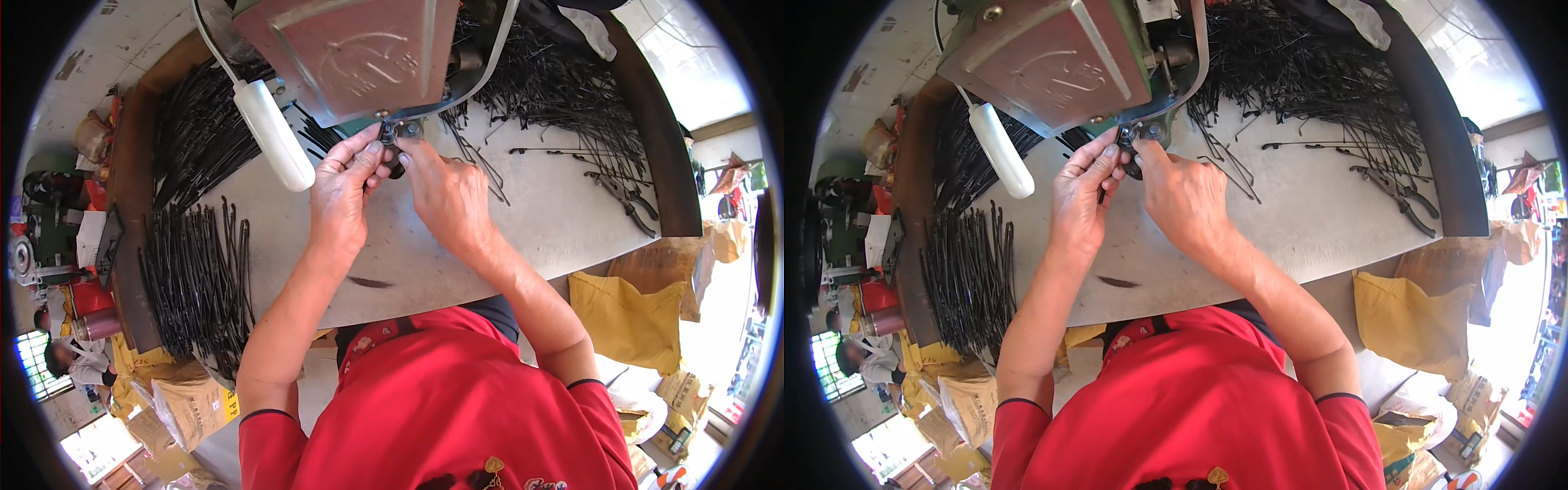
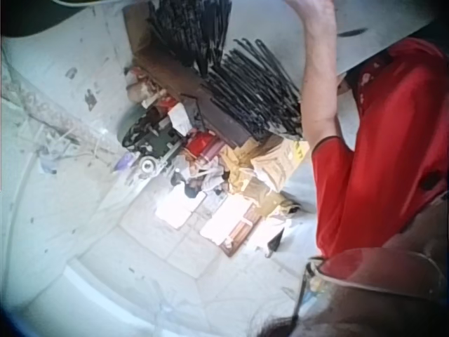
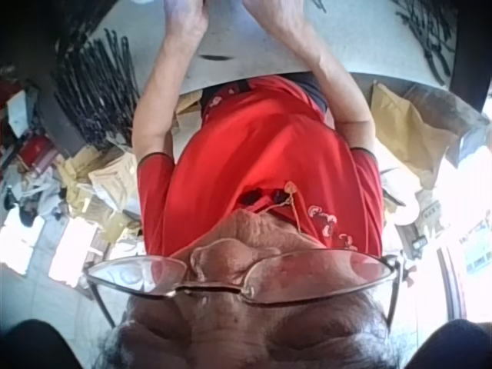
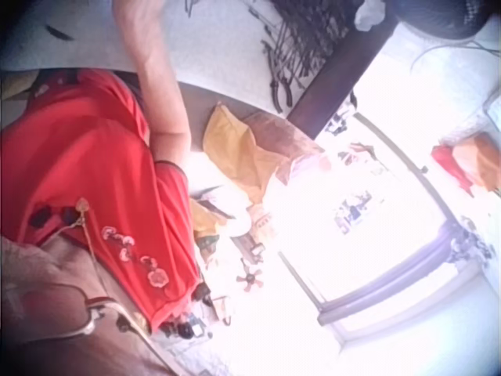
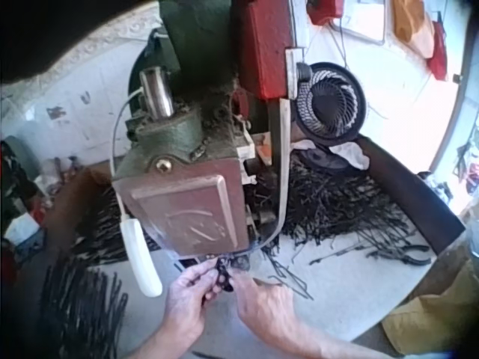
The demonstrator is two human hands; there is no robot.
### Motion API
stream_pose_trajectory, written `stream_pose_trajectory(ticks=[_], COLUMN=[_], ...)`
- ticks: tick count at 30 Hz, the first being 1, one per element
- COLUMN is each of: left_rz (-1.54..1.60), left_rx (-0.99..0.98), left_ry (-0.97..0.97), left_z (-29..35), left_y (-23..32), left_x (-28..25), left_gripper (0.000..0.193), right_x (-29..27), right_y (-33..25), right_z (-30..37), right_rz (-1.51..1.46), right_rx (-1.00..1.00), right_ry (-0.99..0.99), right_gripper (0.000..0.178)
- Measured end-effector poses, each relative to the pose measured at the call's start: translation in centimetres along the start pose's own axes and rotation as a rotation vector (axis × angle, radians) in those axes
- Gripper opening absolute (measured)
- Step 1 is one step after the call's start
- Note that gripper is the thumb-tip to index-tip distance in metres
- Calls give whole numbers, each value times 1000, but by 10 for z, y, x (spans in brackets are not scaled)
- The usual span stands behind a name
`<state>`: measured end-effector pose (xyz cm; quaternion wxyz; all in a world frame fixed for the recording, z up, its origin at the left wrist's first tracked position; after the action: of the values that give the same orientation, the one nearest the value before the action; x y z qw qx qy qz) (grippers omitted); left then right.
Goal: The person repeatedly feeds thin black metal rods into a stationary bending machine. They hold the rods with both hands, position them under the machine's head, and operate a lever to bend the rods into a specific shape. The finished bent rods are placed on the table surface to the right of the machine.
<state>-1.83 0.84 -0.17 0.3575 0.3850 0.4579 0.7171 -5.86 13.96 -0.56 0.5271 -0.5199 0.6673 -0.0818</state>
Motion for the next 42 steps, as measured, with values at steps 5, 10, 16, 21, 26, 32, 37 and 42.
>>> stream_pose_trajectory(ticks=[5,10,16,21,26,32,37,42], left_rz=[39,-193,-676,-466,-343,81,-199,-1563], left_rx=[13,53,157,207,-42,-88,-40,686], left_ry=[-24,28,-15,22,-249,-181,-296,322], left_z=[-2,-1,-7,-6,0,14,40,-5], left_y=[-4,2,33,16,28,6,-4,36], left_x=[-4,-2,-6,-10,-7,-16,-10,-104], left_gripper=[28,23,20,23,19,17,25,24], right_x=[3,3,-15,-10,-27,-26,-8,-65], right_y=[-3,-3,0,3,-5,0,15,-28], right_z=[1,2,-16,-12,-12,13,40,26], right_rz=[-47,29,-50,-311,-388,-1052,-1615,-467], right_rx=[16,93,117,220,192,651,843,354], right_ry=[11,-74,-197,-151,-224,-182,137,-174], right_gripper=[18,13,12,15,17,21,17,45])
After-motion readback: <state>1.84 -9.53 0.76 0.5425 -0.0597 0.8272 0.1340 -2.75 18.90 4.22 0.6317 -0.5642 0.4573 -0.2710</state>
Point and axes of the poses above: each hand's wrist, its own z-axis away from the middle knuckle, its own x-axis out of the palm, y = z × x, the point moved 2 cm from there along -z, towards the middle knuckle, and after that the axes turned 10 degrees about -z, right-handed, at the moved point
